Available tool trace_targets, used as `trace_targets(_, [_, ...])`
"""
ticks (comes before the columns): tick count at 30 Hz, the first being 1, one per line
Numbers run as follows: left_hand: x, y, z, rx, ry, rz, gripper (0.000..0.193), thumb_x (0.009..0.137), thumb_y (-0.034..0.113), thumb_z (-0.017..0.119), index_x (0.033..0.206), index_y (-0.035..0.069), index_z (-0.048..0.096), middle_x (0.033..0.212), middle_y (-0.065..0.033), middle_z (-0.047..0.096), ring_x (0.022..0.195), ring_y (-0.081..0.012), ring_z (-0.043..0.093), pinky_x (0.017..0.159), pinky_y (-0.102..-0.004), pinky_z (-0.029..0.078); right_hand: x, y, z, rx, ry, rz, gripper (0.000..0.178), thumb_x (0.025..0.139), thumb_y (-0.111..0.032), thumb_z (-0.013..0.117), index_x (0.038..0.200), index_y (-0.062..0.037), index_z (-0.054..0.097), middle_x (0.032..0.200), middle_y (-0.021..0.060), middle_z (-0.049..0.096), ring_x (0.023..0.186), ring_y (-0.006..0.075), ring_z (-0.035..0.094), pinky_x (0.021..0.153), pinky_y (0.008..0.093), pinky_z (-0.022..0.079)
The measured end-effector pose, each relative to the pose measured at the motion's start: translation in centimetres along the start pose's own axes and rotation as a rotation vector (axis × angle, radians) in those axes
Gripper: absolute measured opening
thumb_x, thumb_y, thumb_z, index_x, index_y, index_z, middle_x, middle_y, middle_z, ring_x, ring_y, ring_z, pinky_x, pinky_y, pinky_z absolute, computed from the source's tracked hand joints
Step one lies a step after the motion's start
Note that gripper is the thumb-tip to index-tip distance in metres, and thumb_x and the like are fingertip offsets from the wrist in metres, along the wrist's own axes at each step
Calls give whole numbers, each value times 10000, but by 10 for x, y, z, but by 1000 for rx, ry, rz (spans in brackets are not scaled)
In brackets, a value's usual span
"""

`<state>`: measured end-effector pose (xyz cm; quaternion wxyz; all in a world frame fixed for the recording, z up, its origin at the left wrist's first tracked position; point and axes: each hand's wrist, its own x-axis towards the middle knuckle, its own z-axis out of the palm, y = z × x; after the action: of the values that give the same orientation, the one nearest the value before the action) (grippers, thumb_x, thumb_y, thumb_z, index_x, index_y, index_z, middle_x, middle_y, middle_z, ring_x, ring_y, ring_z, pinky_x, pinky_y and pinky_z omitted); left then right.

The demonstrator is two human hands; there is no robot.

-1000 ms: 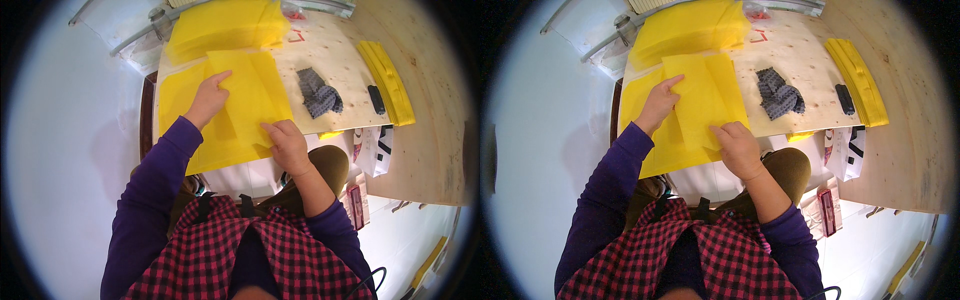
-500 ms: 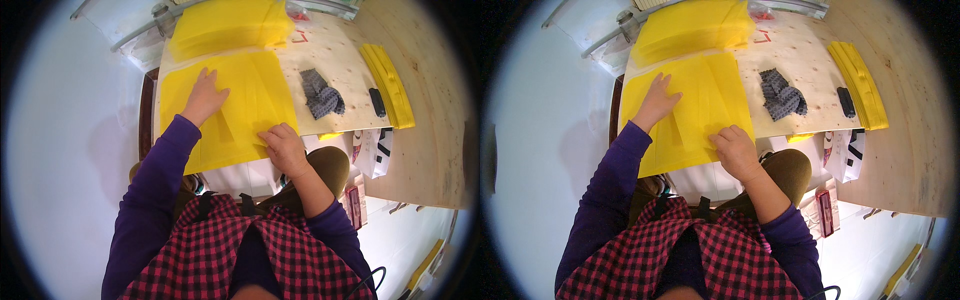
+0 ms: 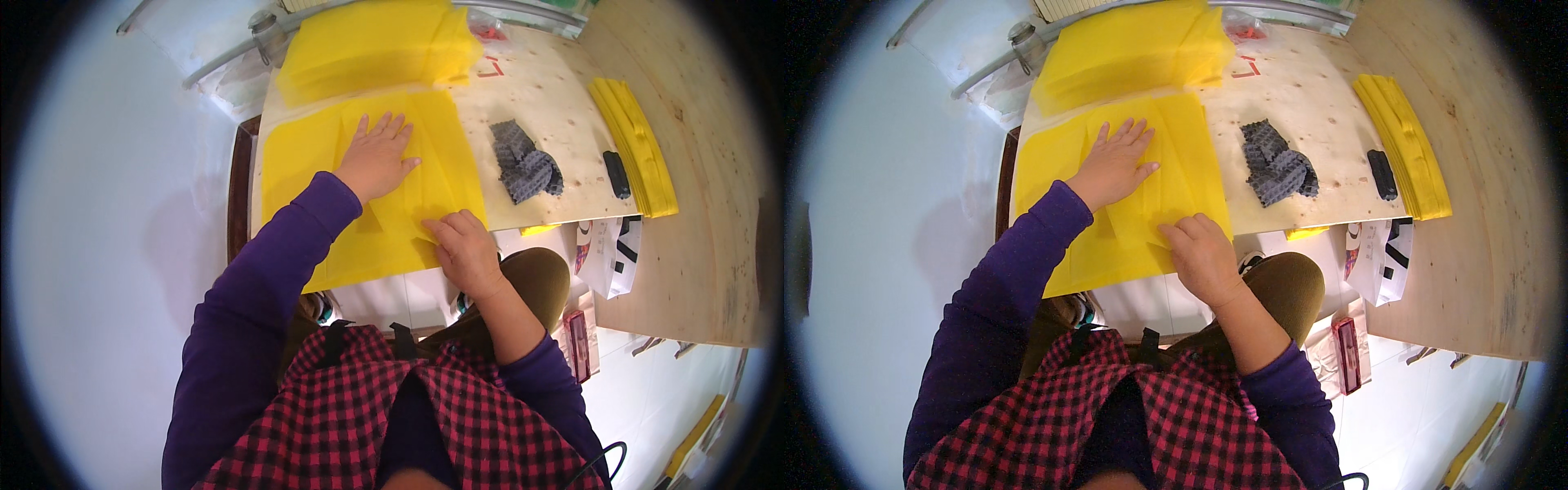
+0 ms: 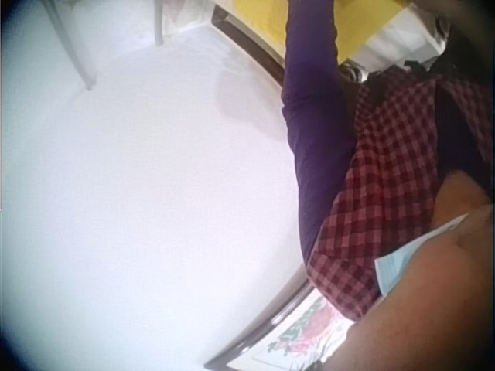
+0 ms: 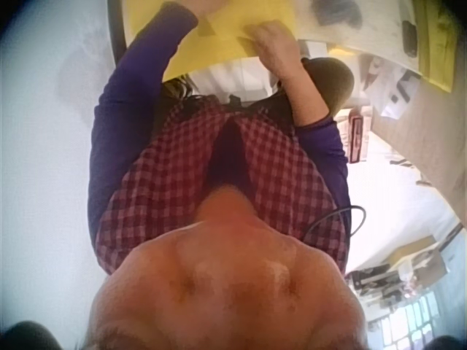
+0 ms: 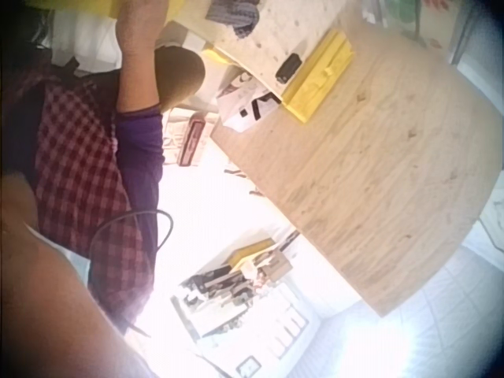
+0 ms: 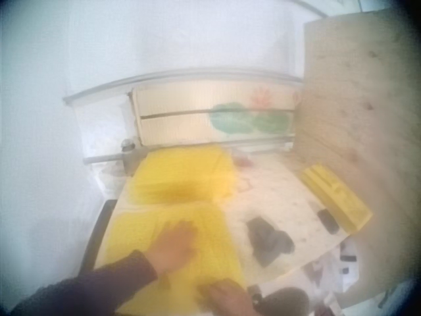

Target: The person folds multiple yellow fabric sheets on a wooden table. They align the edges, fold the sheets in half, and stack the folded pieces. The person repeats this process for several sheets, smoothing each fold before stacking.

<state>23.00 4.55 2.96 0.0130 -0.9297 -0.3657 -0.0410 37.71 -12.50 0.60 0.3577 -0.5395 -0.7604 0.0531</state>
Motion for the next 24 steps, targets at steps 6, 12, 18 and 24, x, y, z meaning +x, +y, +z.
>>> trace_targets(6, [11,2,10,-58,-20,0,598,968,410,421,1419,25,342,1499,-172,308,1407,-316,247,1138,-525,157,0,3,-5,14,101,-15,346,663,11,623,1003,-53,643,831,84,571,795,290,555,720,378,478])
trace_targets(12, [15,6,18,-69,-47,-46,618,963,404,436,1422,4,327,1519,-182,257,1420,-333,206,1140,-517,158,-1,5,-6,5,94,7,333,674,19,624,998,-57,646,820,83,570,787,286,556,716,376,483])
trace_targets(18, [17,3,28,-86,-15,-64,655,941,436,458,1417,1,341,1517,-168,270,1424,-302,208,1141,-520,161,-4,6,-5,-12,40,17,315,660,5,625,968,-61,643,815,79,567,793,288,556,715,376,482])
trace_targets(24, [21,-1,29,-93,22,-20,611,926,408,493,1371,2,392,1455,-175,365,1367,-315,314,1091,-522,245,-5,8,-3,-21,-8,20,317,641,-7,627,951,-71,643,817,74,563,805,284,551,719,378,470])
